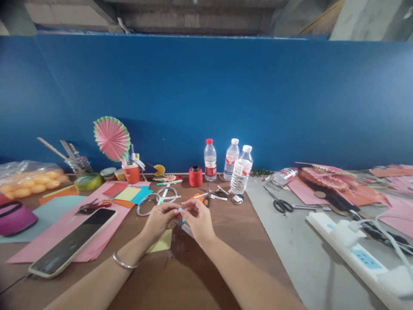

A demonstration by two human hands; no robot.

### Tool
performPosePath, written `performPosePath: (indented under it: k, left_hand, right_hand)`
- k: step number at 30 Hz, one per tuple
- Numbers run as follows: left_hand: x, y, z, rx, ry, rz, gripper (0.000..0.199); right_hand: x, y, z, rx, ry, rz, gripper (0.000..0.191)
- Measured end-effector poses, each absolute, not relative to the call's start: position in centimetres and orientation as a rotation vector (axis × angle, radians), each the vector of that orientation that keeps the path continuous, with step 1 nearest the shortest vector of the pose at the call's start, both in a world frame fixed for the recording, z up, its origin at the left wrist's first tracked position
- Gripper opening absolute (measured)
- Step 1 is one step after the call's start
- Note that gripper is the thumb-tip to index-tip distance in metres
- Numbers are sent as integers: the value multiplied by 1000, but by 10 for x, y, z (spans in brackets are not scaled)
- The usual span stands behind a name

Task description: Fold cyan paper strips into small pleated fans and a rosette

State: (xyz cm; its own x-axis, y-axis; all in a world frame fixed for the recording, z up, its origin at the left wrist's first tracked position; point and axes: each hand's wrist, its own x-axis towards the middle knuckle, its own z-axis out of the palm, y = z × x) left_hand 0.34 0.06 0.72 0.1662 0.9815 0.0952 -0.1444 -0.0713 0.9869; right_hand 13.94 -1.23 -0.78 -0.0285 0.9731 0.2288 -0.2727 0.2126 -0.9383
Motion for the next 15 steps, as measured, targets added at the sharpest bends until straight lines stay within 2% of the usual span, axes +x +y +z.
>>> performPosePath:
  k: [15]
  left_hand:
    - [2,2,7,1269,968,1170,16]
  right_hand:
    - [137,-15,-2,-842,-1082,1296,21]
